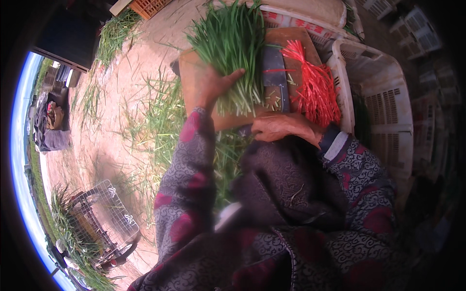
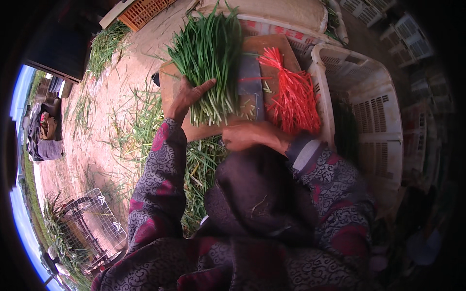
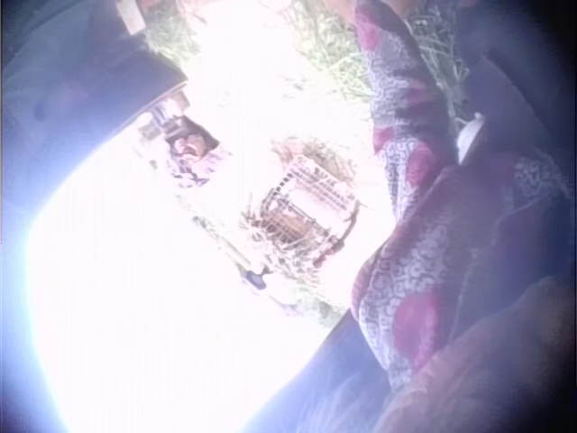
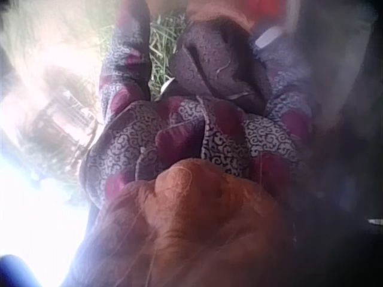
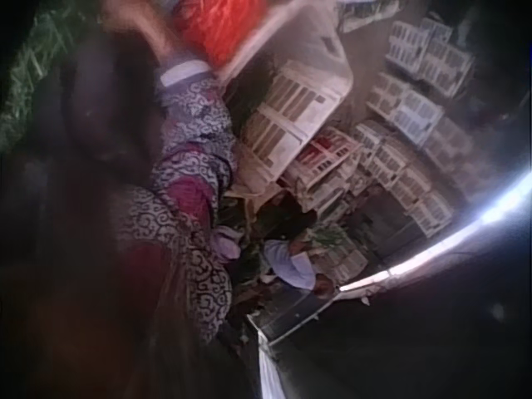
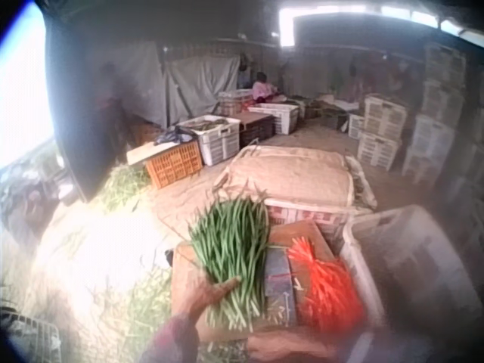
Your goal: The person gathers stalks of green vegetables into a bunch, secures them with a red tie, and uses a large knife to trim the ends before placing them in a crate.
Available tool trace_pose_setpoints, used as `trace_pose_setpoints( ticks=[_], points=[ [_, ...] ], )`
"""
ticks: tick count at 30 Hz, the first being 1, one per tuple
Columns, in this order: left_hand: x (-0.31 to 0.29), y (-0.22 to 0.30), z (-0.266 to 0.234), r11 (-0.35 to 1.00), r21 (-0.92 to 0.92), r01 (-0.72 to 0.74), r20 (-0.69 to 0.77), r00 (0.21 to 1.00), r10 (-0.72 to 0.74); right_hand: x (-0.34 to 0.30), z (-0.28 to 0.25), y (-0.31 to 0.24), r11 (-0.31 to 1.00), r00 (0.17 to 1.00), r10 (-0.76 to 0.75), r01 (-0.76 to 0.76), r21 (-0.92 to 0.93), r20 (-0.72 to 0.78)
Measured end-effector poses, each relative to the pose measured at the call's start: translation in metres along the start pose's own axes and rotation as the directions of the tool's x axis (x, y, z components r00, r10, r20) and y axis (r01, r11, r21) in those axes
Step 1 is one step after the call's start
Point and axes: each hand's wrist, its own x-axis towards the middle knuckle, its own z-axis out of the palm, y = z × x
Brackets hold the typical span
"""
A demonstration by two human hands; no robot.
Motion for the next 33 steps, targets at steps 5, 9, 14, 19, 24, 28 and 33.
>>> trace_pose_setpoints(
  ticks=[5,9,14,19,24,28,33],
  points=[
    [-0.004,0.006,0.003,0.992,0.080,0.097,0.017,0.995,-0.098,0.014,0.025,0.022,0.995,0.872,0.102,-0.078,0.069,-0.478],
    [-0.009,0.001,-0.010,0.969,0.221,0.113,0.026,0.992,-0.122,-0.005,-0.029,0.011,0.832,0.900,0.332,-0.421,0.362,0.284],
    [-0.008,0.017,-0.007,0.945,0.263,0.196,0.026,0.977,-0.210,-0.027,-0.008,0.063,0.904,0.755,0.401,-0.419,0.088,-0.519],
    [-0.022,0.066,0.012,0.769,0.500,0.397,-0.120,0.912,-0.393,-0.027,0.005,0.079,0.820,0.649,0.500,-0.567,0.072,-0.573],
    [-0.025,0.032,0.030,0.743,0.553,0.376,-0.232,0.927,-0.297,-0.019,0.001,0.067,0.700,0.498,0.664,-0.677,0.228,-0.557],
    [-0.024,0.011,0.038,0.798,0.554,0.236,-0.210,0.968,-0.140,-0.037,0.023,0.101,0.744,0.458,0.463,-0.666,0.052,-0.759],
    [-0.023,0.029,0.035,0.787,0.581,0.206,-0.118,0.979,-0.169,-0.036,0.021,0.120,0.566,0.510,0.520,-0.806,-0.170,-0.685]
  ],
)
